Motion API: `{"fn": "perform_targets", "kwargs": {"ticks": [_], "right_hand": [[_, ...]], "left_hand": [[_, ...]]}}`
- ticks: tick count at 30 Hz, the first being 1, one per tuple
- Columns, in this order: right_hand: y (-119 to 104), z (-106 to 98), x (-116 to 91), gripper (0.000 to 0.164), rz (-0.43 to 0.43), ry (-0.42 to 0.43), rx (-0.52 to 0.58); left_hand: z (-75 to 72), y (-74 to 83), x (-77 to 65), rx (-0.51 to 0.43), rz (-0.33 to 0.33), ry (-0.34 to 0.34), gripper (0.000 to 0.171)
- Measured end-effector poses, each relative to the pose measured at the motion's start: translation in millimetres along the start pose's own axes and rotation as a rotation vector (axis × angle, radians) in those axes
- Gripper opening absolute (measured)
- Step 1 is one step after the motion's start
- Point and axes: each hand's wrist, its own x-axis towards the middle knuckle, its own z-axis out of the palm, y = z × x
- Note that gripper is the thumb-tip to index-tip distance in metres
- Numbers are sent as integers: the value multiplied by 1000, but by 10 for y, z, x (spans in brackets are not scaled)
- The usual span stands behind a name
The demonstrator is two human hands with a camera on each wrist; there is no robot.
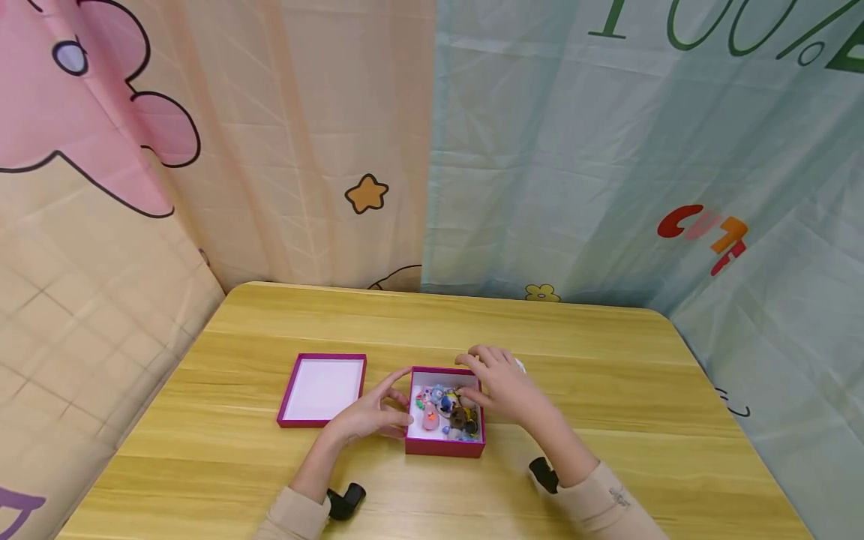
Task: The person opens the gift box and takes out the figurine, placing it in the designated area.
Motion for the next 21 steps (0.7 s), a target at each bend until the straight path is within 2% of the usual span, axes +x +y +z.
{"fn": "perform_targets", "kwargs": {"ticks": [13,21], "right_hand": [[-188,187,63,41,-142,-125,-63],[-218,304,101,41,-192,-179,-124]], "left_hand": [[-3,2,-2,-11,2,-14,81],[1,0,-5,-13,1,-10,80]]}}
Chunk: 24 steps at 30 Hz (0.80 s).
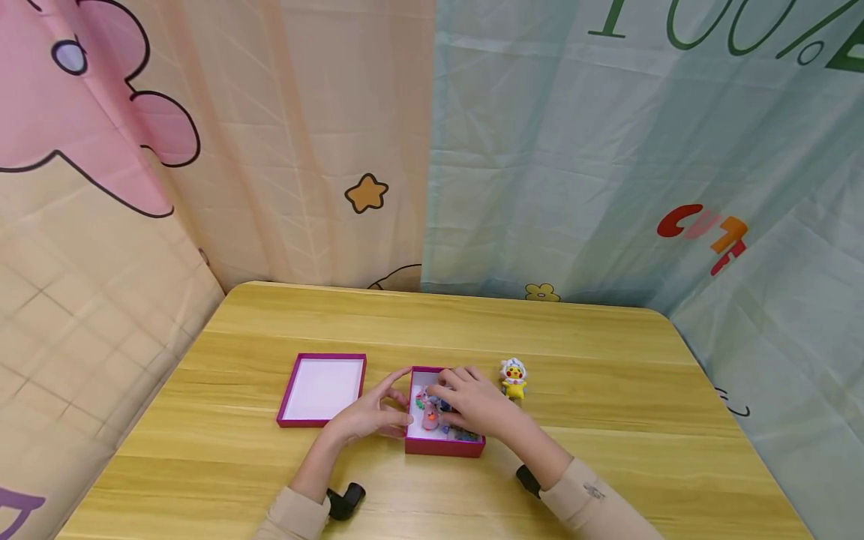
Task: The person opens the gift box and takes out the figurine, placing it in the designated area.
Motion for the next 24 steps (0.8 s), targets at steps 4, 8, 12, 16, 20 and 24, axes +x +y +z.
{"fn": "perform_targets", "kwargs": {"ticks": [4,8,12,16,20,24], "right_hand": [[-10,25,17,40,-14,-8,-21],[-24,36,34,39,-34,4,-16],[-38,53,51,36,-57,23,-23],[-52,76,62,33,-80,38,-48],[-66,100,75,32,-83,37,-81],[-79,114,91,32,-77,10,-99]], "left_hand": [[0,1,-1,-3,1,-2,81],[-2,3,0,-7,4,-5,81],[-3,4,3,-11,5,-7,81],[-2,6,2,-6,3,-9,81],[-2,7,2,-2,0,-9,81],[0,9,1,0,-2,-10,80]]}}
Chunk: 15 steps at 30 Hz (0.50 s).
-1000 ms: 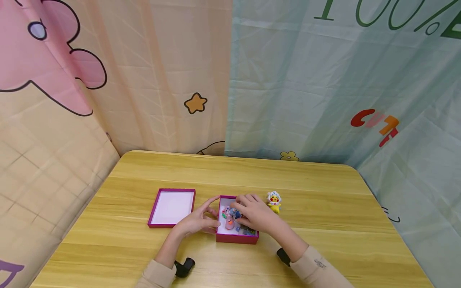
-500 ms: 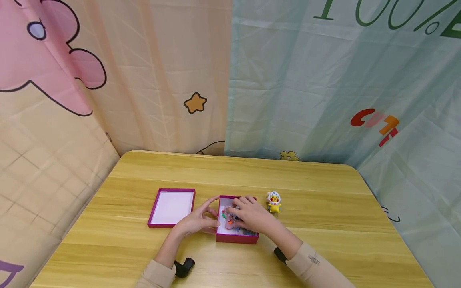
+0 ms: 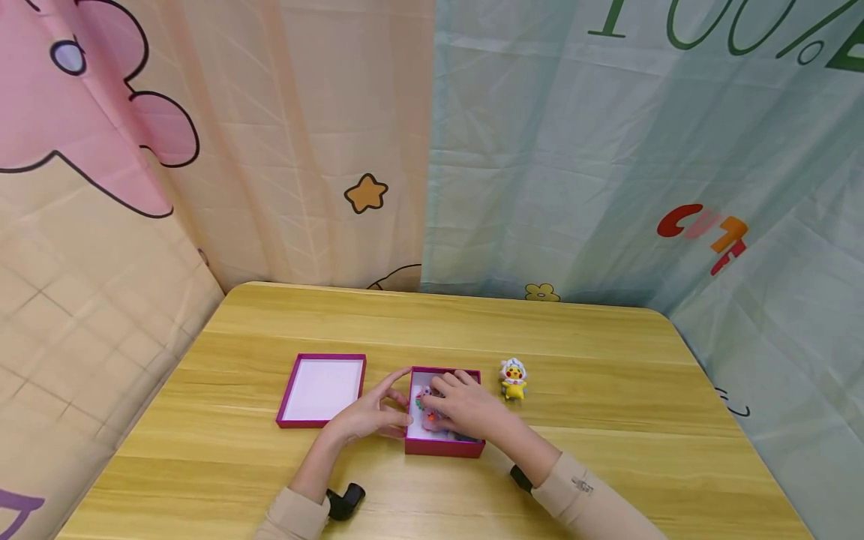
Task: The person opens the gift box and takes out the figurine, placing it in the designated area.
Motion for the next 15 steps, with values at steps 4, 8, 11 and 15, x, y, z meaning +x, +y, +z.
{"fn": "perform_targets", "kwargs": {"ticks": [4,8,11,15], "right_hand": [[-9,-6,9,33,-6,-7,-4],[-12,-10,15,33,-11,2,-4],[-14,0,22,33,-8,3,-11],[-14,14,31,33,-1,-8,-15]], "left_hand": [[0,-1,-1,-2,-1,0,81],[-1,0,0,-4,1,1,81],[-2,2,1,-2,2,2,81],[-5,3,1,2,3,2,80]]}}
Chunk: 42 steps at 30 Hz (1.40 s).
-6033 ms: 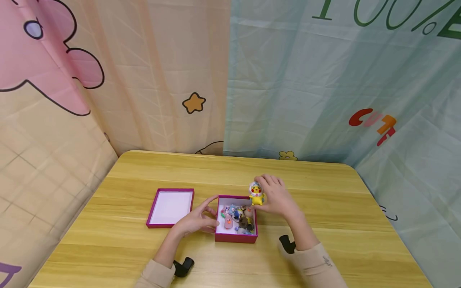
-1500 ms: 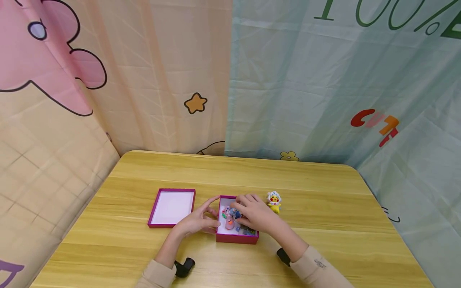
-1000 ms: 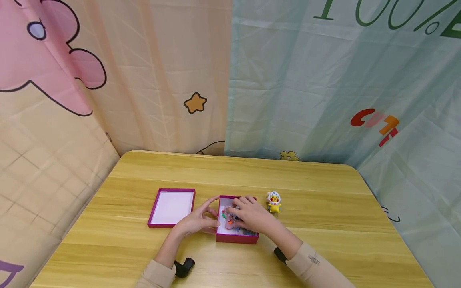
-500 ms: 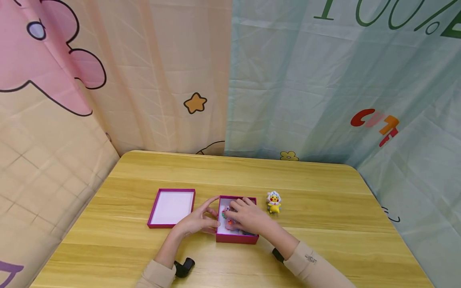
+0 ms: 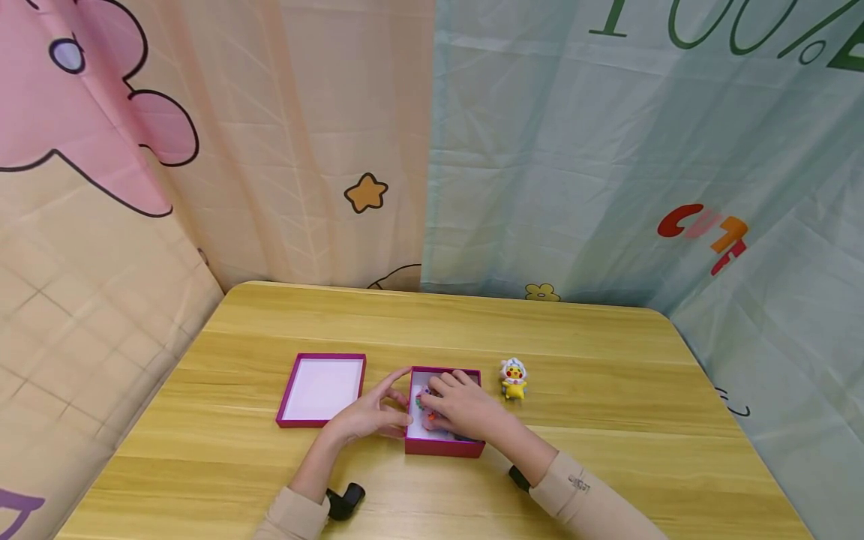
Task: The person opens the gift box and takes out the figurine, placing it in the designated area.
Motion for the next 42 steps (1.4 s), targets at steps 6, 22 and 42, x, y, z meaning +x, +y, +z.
{"fn": "perform_targets", "kwargs": {"ticks": [6,22,42], "right_hand": [[-5,-4,3,34,-2,-3,0],[45,-150,-24,25,62,17,66],[418,-360,-303,19,187,165,29]], "left_hand": [[3,5,-7,-6,-1,-1,80],[-1,0,-7,9,-8,5,81],[-3,-12,0,16,0,4,82]]}}
